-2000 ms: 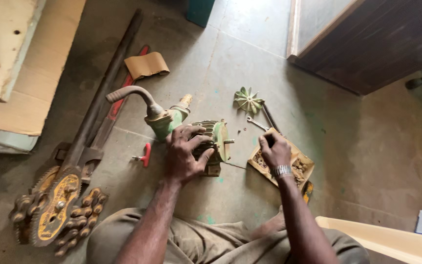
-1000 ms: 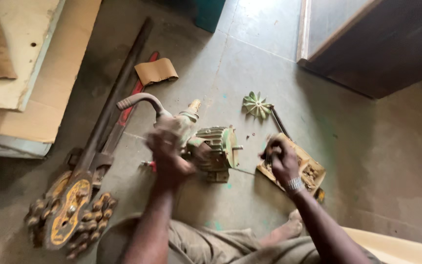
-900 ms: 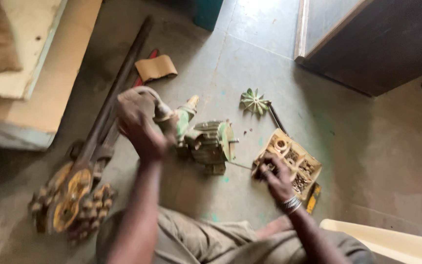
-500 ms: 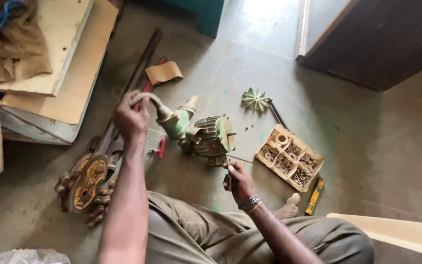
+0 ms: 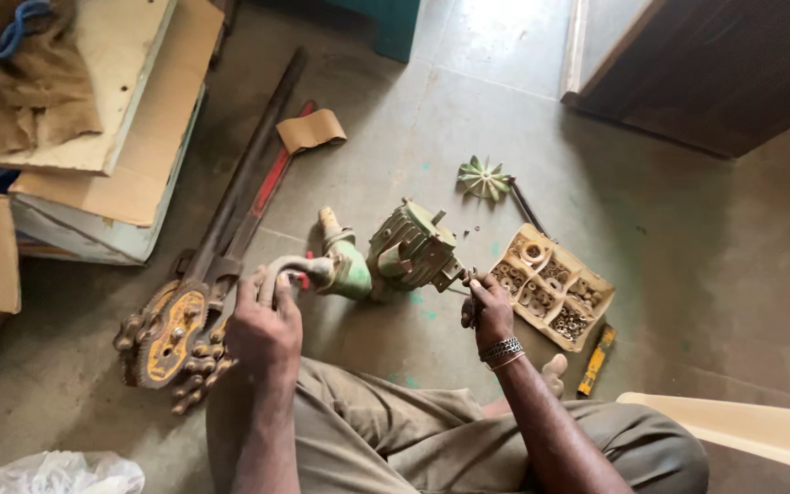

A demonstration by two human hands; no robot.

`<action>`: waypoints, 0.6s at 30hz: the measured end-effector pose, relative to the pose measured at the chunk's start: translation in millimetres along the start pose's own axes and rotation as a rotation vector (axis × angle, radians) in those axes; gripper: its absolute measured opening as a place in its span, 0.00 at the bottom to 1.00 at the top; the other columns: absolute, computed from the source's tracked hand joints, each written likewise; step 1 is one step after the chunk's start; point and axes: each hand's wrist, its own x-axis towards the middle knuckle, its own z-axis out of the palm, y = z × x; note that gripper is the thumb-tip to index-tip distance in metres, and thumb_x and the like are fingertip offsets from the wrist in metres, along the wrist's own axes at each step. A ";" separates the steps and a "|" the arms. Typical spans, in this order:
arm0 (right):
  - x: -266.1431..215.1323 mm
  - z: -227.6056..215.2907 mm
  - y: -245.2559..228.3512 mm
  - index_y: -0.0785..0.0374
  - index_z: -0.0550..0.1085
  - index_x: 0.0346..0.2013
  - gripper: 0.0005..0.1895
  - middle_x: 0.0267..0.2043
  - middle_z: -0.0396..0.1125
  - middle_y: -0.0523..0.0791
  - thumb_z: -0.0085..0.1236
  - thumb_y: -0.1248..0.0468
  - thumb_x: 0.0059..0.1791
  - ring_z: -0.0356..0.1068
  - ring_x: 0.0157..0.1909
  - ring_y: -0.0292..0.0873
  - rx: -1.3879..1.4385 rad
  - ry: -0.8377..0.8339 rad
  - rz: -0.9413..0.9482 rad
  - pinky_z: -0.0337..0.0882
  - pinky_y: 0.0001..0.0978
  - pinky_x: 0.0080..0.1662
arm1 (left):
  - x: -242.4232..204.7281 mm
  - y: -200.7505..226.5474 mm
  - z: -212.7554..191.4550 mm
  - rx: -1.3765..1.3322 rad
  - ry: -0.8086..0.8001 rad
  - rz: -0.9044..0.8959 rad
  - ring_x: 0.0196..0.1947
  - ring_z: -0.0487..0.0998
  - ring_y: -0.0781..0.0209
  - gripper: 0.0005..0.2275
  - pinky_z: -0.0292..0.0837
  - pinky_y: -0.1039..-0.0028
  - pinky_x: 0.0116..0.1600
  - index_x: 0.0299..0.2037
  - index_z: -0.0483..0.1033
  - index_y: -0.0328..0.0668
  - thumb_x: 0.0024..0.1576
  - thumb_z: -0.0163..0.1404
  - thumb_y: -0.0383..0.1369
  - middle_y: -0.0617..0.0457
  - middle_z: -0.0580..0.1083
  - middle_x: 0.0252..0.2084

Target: The person sits on the floor and uses a wrench and a hammer to adjust and tighten components on a green motor or pump assembly. They repeatedly reposition the device and strike it with the hammer while holding it steady.

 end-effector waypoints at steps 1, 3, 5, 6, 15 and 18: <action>0.4 -0.1 -2.5 0.63 0.72 0.44 0.09 0.22 0.59 0.47 0.50 0.61 0.57 0.60 0.16 0.39 -0.032 -0.009 -0.005 0.61 0.30 0.20 | -0.9 3.8 -4.5 0.018 -0.039 -0.020 0.38 0.83 0.43 0.11 0.76 0.58 0.38 0.46 0.80 0.44 0.59 0.59 0.39 0.44 0.81 0.40; -0.7 2.8 -8.0 0.63 0.73 0.44 0.09 0.27 0.65 0.44 0.49 0.61 0.55 0.62 0.18 0.38 -0.022 0.035 0.010 0.63 0.30 0.21 | 0.2 11.6 -13.6 0.054 -0.121 -0.058 0.36 0.82 0.41 0.11 0.75 0.56 0.37 0.47 0.79 0.45 0.61 0.58 0.41 0.43 0.81 0.35; -5.4 8.2 -15.9 0.63 0.73 0.44 0.09 0.29 0.68 0.44 0.50 0.62 0.55 0.65 0.20 0.38 -0.007 0.060 0.033 0.67 0.31 0.23 | 3.7 20.9 -19.5 0.127 -0.169 -0.045 0.39 0.81 0.43 0.12 0.75 0.55 0.41 0.47 0.78 0.44 0.60 0.59 0.41 0.44 0.80 0.38; -8.6 11.4 -21.5 0.64 0.71 0.44 0.09 0.29 0.68 0.45 0.50 0.62 0.55 0.69 0.22 0.39 0.003 0.061 0.047 0.69 0.31 0.25 | 5.8 25.7 -21.5 0.163 -0.192 -0.039 0.41 0.81 0.43 0.12 0.75 0.55 0.43 0.46 0.78 0.43 0.60 0.60 0.41 0.45 0.79 0.40; -21.0 38.0 -92.4 0.59 0.76 0.48 0.11 0.29 0.64 0.37 0.56 0.60 0.54 0.58 0.23 0.29 -0.312 -0.022 -0.109 0.58 0.22 0.24 | 3.2 108.1 63.8 -0.358 -0.539 0.648 0.63 0.71 0.48 0.24 0.62 0.56 0.67 0.55 0.77 0.47 0.47 0.66 0.37 0.48 0.74 0.57; -8.6 45.5 -105.8 0.60 0.73 0.47 0.10 0.30 0.67 0.39 0.58 0.62 0.53 0.59 0.25 0.29 -0.343 -0.060 -0.114 0.58 0.21 0.25 | 13.7 121.5 104.9 -0.264 -0.664 0.698 0.62 0.70 0.48 0.27 0.59 0.53 0.67 0.54 0.77 0.47 0.43 0.67 0.39 0.48 0.73 0.56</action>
